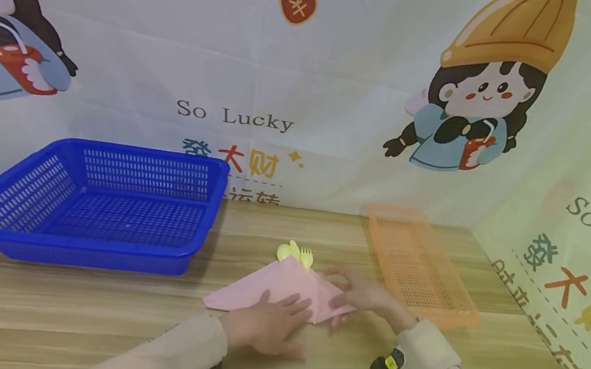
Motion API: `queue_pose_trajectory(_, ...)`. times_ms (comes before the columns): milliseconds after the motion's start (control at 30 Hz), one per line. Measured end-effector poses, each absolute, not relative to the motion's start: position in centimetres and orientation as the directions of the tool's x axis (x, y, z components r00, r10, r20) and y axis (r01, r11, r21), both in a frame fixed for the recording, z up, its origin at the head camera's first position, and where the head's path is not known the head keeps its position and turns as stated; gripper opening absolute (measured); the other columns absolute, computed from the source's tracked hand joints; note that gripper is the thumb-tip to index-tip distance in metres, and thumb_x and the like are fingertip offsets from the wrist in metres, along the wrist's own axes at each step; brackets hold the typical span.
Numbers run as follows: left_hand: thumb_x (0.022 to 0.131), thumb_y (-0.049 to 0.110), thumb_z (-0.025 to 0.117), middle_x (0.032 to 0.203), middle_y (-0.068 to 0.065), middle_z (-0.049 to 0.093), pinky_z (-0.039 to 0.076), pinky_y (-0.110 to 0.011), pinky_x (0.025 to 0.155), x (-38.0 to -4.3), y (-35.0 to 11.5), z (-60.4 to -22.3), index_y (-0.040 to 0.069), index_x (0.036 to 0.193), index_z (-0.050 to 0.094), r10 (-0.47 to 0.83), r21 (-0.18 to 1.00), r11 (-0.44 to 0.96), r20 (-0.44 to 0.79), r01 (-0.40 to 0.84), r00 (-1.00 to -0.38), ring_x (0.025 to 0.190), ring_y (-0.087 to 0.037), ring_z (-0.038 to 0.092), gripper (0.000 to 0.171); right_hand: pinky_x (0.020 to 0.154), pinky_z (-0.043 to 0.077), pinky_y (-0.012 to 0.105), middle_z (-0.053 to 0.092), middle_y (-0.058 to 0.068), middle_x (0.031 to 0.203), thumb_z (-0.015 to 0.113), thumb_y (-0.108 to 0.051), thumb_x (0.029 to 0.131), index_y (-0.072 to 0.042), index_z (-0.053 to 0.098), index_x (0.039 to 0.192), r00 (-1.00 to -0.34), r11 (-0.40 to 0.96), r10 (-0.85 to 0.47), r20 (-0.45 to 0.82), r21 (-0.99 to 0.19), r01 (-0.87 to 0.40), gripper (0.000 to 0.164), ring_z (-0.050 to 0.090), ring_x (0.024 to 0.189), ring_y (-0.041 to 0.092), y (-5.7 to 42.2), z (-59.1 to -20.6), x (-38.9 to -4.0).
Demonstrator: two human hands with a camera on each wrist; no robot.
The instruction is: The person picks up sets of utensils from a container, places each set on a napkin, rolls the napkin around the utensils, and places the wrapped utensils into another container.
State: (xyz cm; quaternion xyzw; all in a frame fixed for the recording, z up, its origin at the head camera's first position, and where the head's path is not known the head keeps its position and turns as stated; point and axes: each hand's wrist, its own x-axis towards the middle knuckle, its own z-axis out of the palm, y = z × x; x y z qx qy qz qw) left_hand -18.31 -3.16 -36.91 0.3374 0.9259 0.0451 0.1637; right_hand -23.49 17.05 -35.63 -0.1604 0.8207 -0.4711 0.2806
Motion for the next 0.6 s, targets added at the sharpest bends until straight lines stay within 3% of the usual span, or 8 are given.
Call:
queue_pose_trajectory(200, 0.082, 0.057, 0.047, 0.147, 0.000, 0.020, 0.019, -0.058, 0.101, -18.3, -3.2, -36.9, 0.019, 0.137, 0.032, 0.648, 0.203, 0.762, -0.266, 0.615, -0.714, 0.134, -0.021, 0.017, 0.069, 0.057, 0.054, 0.032, 0.060, 0.018, 0.082, 0.052, 0.001, 0.082, 0.005, 0.033, 0.126, -0.825, 0.553, -0.475, -0.306, -0.833, -0.009, 0.048, 0.060, 0.057, 0.016, 16.6, -35.2, -23.3)
queue_pose_trajectory(400, 0.083, 0.058, 0.045, 0.147, -0.001, 0.020, 0.019, -0.059, 0.101, -18.4, -3.2, -37.0, 0.022, 0.137, 0.032, 0.658, 0.186, 0.752, -0.268, 0.632, -0.704, 0.134, -0.022, 0.017, 0.066, 0.060, 0.054, 0.032, 0.056, 0.024, 0.102, 0.056, 0.001, 0.079, 0.004, 0.045, 0.117, -0.877, 0.618, -0.413, -0.246, -0.783, -0.071, 0.040, 0.061, 0.074, 0.021, 15.8, -34.8, -23.0)
queue_pose_trajectory(600, 0.081, 0.058, 0.046, 0.145, -0.003, 0.024, 0.019, -0.058, 0.101, -18.4, -3.2, -36.9, 0.016, 0.139, 0.029, 0.652, 0.214, 0.758, -0.263, 0.616, -0.711, 0.134, -0.021, 0.018, 0.073, 0.060, 0.054, 0.035, 0.054, 0.022, 0.100, 0.050, 0.006, 0.079, 0.005, 0.050, 0.110, -0.855, 0.573, -0.460, -0.241, -0.816, -0.078, 0.031, 0.062, 0.068, 0.019, 15.0, -34.4, -23.0)
